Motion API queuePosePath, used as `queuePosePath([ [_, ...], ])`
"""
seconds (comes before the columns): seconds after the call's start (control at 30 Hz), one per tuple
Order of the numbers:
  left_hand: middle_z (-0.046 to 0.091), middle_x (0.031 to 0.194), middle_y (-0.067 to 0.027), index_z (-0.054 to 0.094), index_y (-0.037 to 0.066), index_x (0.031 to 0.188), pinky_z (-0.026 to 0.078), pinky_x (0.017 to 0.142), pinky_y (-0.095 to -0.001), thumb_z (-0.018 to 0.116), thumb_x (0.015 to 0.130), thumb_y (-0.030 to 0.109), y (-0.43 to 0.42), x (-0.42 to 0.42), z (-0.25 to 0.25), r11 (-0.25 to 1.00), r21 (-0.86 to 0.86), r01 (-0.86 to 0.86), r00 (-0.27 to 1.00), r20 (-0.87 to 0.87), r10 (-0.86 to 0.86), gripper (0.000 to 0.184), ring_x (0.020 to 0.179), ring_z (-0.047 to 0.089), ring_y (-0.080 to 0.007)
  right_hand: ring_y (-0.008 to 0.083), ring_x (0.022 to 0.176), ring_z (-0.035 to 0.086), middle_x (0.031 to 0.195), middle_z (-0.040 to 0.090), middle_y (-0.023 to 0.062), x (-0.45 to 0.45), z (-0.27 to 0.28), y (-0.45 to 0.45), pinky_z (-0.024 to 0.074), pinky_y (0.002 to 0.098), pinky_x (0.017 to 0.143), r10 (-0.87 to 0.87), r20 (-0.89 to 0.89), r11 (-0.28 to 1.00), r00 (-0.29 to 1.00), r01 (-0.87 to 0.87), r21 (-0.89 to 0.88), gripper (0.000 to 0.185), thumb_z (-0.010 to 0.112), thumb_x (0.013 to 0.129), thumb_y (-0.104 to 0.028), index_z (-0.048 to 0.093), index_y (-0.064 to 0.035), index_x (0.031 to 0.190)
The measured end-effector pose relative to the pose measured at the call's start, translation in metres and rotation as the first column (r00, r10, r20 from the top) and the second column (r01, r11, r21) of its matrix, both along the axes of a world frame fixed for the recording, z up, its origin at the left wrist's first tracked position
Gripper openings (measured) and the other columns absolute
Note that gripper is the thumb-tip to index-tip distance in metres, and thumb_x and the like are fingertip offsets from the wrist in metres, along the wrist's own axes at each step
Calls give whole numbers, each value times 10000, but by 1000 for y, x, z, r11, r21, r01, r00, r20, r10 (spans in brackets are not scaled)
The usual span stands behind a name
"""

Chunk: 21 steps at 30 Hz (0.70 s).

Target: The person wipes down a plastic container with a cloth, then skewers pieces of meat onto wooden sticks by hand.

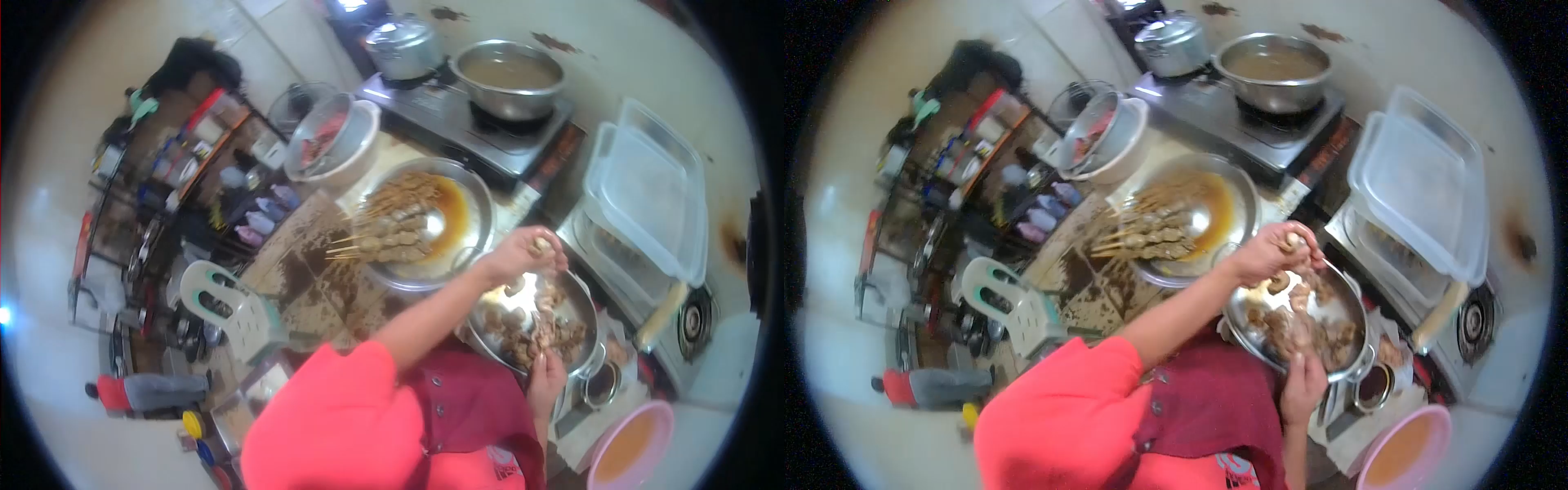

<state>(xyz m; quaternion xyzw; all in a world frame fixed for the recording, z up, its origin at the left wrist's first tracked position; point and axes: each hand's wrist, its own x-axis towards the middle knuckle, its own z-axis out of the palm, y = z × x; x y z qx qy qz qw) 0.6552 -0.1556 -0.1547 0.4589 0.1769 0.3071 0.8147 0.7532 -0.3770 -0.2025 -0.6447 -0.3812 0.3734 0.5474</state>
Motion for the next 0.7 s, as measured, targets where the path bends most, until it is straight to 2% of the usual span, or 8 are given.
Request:
queuePosePath([
  [0.1, 620, 854, -101, 527, 28, 953, 548, 711, -309, 560, 877, 157, -3, -3, -3, 967, -197, -159, 986, 16, 165, 153, 814, 645, -223, 102, 719, 494, 772, 574, 37, 0, -7, 1, 401, 241, 662, 35, -109, 999, 993, -37, -13, 198, 472, 897, -102, 607, 36, 938],
  [0.23, 602, 831, -95, 518, 25, 981, 549, 701, -305, 541, 888, 186, -17, -11, -5, 908, -260, -328, 933, 64, 355, 187, 801, 640, -225, 80, 718, 475, 771, 556, 14, -2, -7, 3, 388, 220, 662, 100, -135, 994, 986, -106, -39, 202, 469, 910, -120, 601, 30, 941],
  [0.3, 598, 844, -100, 515, 16, 990, 545, 707, -301, 513, 905, 197, -23, -14, -9, 884, -308, -351, 918, 71, 390, 200, 819, 636, -237, 70, 695, 465, 752, 544, 2, -5, -2, 2, 379, 210, 640, 129, -275, 986, 953, -154, -70, 202, 470, 913, -128, 599, 26, 938],
  [0.37, 597, 848, -106, 514, 13, 992, 543, 709, -302, 496, 915, 203, -26, -16, -10, 856, -371, -361, 906, 79, 416, 206, 820, 636, -244, 55, 644, 449, 706, 521, -17, -8, 11, 5, 364, 199, 586, 152, -509, 969, 847, -229, -91, 202, 468, 915, -132, 596, 23, 934],
  [0.47, 595, 851, -119, 508, 10, 986, 543, 707, -309, 472, 926, 205, -27, -17, -23, 795, -473, -381, 877, 88, 472, 208, 815, 635, -253, 25, 541, 384, 617, 444, -60, -12, -4, 6, 292, 185, 481, 139, -296, 984, 945, -166, -66, 185, 465, 915, -123, 594, 10, 921],
  [0.53, 592, 842, -124, 504, 11, 983, 544, 707, -316, 459, 932, 204, -30, -13, -28, 786, -407, -466, 850, 40, 525, 204, 813, 635, -256, 25, 545, 394, 618, 462, -55, -22, -13, 10, 308, 186, 486, 124, -300, 990, 946, -139, -30, 176, 470, 911, -114, 593, 11, 923],
  [0.6, 586, 817, -125, 496, 17, 972, 547, 698, -320, 440, 940, 207, -37, -9, -33, 746, -382, -546, 810, -13, 587, 201, 790, 637, -259, 61, 679, 492, 739, 576, 11, -20, 3, 6, 404, 209, 630, 91, -495, 976, 864, -176, -127, 171, 482, 897, -88, 593, 33, 943],
  [0.7, 582, 802, -121, 495, 20, 959, 548, 682, -322, 434, 943, 208, -43, -11, -40, 739, -414, -532, 823, -48, 565, 198, 761, 640, -257, 89, 759, 516, 814, 609, 51, -18, -20, -1, 418, 234, 709, 118, -268, 974, 956, -164, -157, 184, 490, 888, -82, 599, 55, 943],
])
